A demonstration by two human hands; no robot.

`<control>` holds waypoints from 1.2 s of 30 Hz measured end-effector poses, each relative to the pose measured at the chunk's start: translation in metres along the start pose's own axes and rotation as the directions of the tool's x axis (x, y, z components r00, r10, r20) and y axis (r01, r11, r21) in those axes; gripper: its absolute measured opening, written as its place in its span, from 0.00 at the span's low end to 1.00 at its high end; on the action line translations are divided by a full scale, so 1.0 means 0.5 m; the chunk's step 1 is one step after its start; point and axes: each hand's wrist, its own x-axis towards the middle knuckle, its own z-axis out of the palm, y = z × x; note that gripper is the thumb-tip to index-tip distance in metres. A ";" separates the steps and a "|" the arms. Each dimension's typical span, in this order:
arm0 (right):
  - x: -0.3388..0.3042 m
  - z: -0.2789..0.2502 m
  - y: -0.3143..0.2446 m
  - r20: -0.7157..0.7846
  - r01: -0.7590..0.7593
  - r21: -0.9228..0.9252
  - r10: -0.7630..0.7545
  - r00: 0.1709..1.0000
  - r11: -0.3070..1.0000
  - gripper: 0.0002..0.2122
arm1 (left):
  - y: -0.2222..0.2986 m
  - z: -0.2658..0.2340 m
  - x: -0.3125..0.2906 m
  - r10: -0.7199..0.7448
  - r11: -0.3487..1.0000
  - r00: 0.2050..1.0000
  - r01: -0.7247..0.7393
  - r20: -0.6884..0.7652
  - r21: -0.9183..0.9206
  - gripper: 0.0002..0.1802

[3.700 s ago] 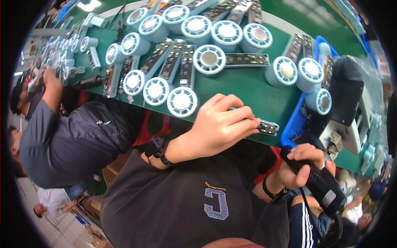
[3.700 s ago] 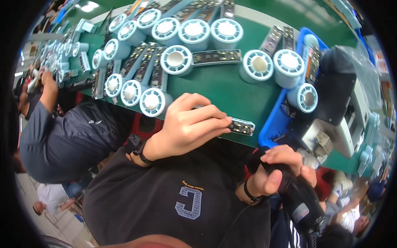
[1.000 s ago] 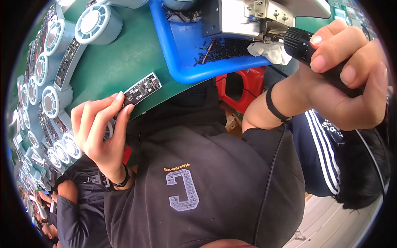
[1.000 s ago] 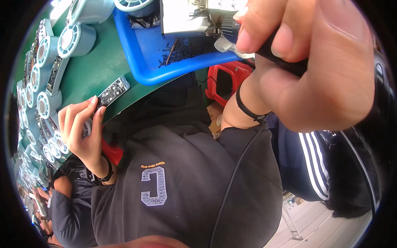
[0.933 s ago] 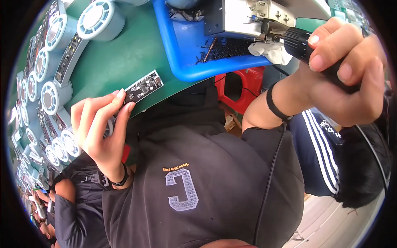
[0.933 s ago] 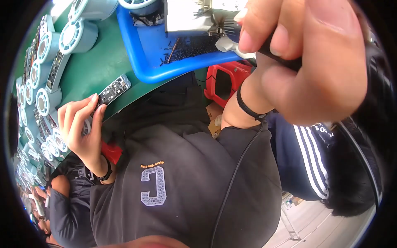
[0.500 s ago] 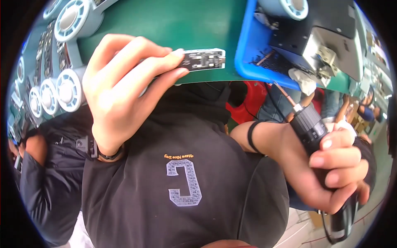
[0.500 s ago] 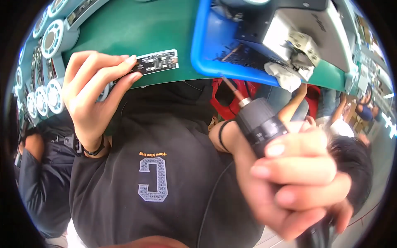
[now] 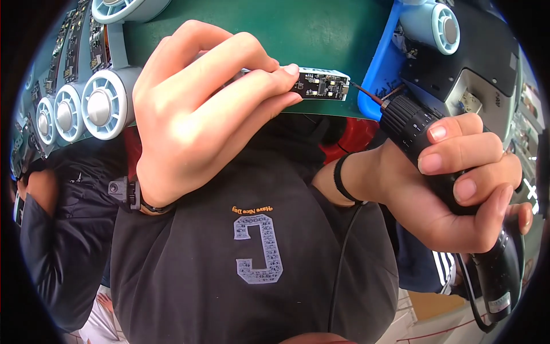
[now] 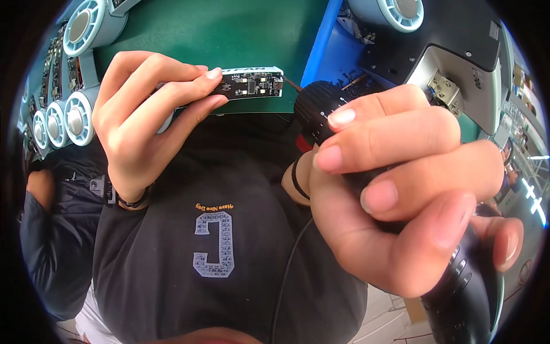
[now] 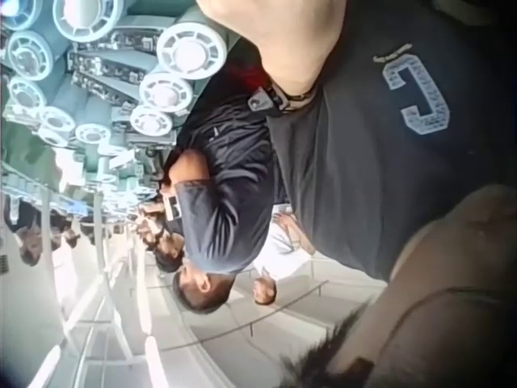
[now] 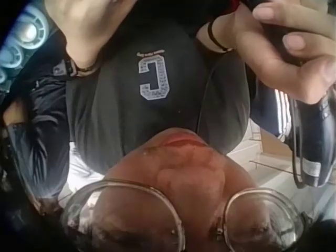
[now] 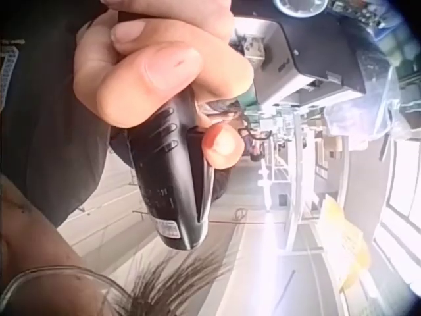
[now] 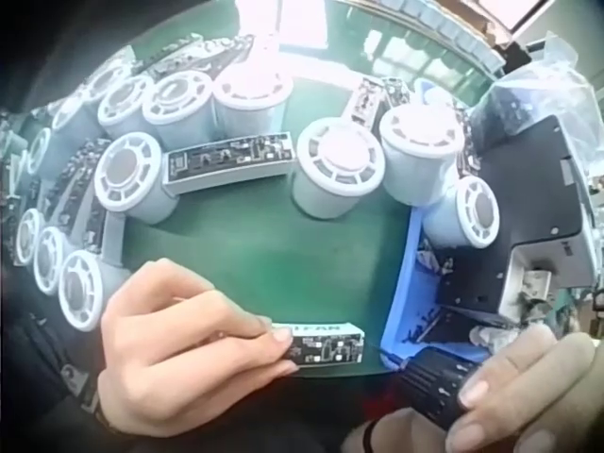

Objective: Assembling components onto a circuit board using an electric screwdriver.

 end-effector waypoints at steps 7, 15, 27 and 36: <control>0.027 -0.023 0.011 0.260 -0.041 0.002 0.039 0.965 0.999 0.05 | -0.002 -0.004 0.002 -0.020 1.000 1.000 0.020 0.001 -0.009 0.17; 0.037 -0.019 0.048 0.471 -0.086 0.213 -0.025 0.882 0.973 0.12 | 0.007 -0.008 -0.002 -0.055 0.998 0.998 0.055 -0.021 0.015 0.17; 0.048 -0.073 -0.018 0.233 0.089 -0.063 -0.073 0.970 0.994 0.06 | 0.032 -0.016 0.027 -0.073 0.997 0.996 0.075 0.054 -0.024 0.17; 0.150 -0.257 -0.102 -0.205 0.196 -0.282 -0.259 0.944 0.939 0.12 | 0.054 -0.013 0.026 -0.121 0.990 0.986 0.112 0.112 0.085 0.16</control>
